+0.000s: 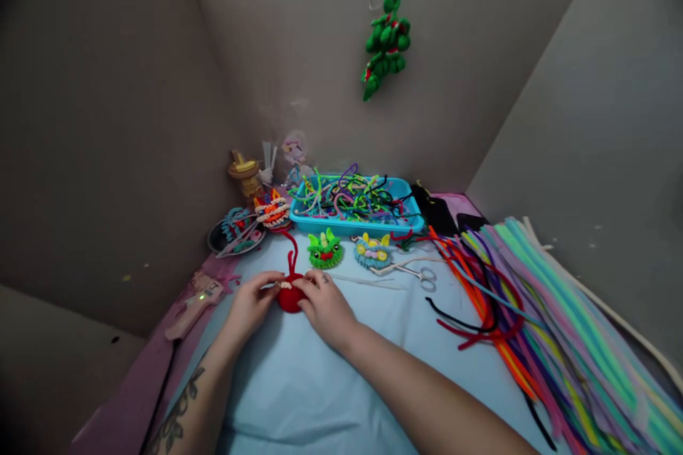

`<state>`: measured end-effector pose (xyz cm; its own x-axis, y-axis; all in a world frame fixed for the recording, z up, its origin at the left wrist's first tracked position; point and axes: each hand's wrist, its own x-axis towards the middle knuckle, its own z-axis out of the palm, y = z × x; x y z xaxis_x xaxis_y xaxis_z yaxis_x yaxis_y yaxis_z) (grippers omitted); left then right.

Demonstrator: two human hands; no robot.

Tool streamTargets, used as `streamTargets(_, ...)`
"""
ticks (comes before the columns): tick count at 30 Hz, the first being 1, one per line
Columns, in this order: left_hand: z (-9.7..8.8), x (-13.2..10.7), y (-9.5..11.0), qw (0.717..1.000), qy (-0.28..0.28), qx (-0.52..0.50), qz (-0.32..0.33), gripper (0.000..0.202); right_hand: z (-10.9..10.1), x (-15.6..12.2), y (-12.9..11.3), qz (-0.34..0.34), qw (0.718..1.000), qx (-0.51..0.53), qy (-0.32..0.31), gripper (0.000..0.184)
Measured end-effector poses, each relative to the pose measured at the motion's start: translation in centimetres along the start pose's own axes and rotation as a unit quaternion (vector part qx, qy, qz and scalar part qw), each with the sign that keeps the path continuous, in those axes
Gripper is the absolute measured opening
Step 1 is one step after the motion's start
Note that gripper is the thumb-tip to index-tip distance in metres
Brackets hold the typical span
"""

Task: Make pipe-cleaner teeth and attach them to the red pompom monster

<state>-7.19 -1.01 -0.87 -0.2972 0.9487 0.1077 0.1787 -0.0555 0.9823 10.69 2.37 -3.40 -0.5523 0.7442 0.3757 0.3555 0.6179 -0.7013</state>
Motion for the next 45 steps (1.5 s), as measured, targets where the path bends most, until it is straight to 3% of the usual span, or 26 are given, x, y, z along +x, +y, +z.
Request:
streamTargets(6, 0.0, 0.0, -0.3, 0.999, -0.035, 0.025, 0.014, 0.016, 0.1, 0.2, 0.2, -0.049, 0.998, -0.016, 0.027, 0.031)
streamTargets(13, -0.4, -0.1, -0.3, 0.996, -0.076, 0.051, 0.014, 0.009, 0.4, 0.3, 0.2, -0.06, 0.998, -0.003, 0.037, 0.034)
streamTargets(23, -0.6, 0.3, -1.1, 0.995, -0.05, 0.089, 0.01, 0.014, 0.8, 0.4, 0.0, -0.047, 0.997, 0.017, 0.053, 0.025)
streamTargets(36, -0.9, 0.1, -0.9, 0.992, -0.103, 0.07, 0.015, 0.011, 0.7, 0.2, 0.1, -0.056, 0.997, 0.001, 0.046, 0.033)
streamTargets(45, -1.2, 0.2, -0.9, 0.993, -0.096, 0.064, 0.003, 0.018, 0.8, 0.2, 0.1, -0.063, 0.997, -0.001, 0.042, 0.028)
